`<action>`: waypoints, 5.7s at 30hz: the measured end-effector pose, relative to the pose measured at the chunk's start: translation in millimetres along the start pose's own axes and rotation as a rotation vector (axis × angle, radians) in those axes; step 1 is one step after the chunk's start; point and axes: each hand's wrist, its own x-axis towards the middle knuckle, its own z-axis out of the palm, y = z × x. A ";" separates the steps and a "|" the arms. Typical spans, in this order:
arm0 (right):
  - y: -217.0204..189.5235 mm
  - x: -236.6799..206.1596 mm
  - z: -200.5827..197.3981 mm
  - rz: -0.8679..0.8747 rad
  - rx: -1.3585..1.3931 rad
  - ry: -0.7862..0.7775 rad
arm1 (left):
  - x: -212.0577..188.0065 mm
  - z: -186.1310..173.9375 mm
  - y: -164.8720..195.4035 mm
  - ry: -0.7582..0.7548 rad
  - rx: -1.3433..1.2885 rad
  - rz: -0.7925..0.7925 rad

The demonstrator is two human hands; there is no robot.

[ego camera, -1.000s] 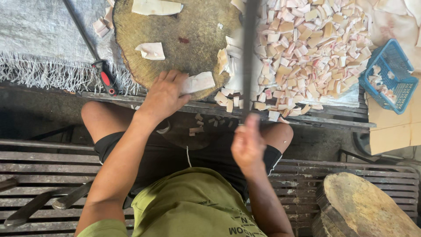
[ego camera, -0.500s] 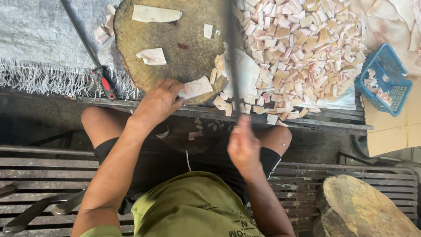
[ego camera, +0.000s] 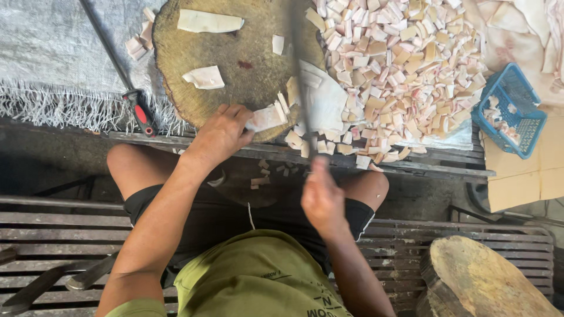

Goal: The person cuts folded sheets of pork skin into small cubes using a large knife on a round wooden cutting board. The cut pieces accumulate on a nearby cloth, and the person occasionally gathers and repositions the pile.

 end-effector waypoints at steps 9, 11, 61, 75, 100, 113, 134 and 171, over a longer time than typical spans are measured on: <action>-3.3 -4.4 -38.3 0.184 0.144 -0.008 | 2.4 -0.5 1.4 0.018 -0.032 0.011; -8.3 -7.7 -37.7 0.159 0.222 0.153 | 1.6 -1.6 -0.1 0.014 -0.040 -0.008; -13.3 -12.8 -11.3 0.180 0.016 -0.263 | 5.5 -17.1 -8.8 0.010 -0.070 -0.078; -13.0 -1.7 -11.8 0.107 -0.005 -0.387 | 120.9 -71.3 -123.5 0.291 0.510 -0.070; 20.2 -8.5 7.5 0.344 0.159 -0.192 | -11.2 -22.9 -18.2 0.015 0.044 0.073; -15.8 1.7 7.9 0.087 -0.081 -0.304 | -35.0 -42.3 -5.3 0.039 -0.060 -0.060; -12.7 7.9 -20.8 0.134 0.199 0.002 | -10.4 -24.9 -10.3 0.032 -0.048 0.076; 32.5 -4.3 -63.3 0.572 0.480 0.270 | 205.9 64.4 76.1 -0.415 0.214 0.204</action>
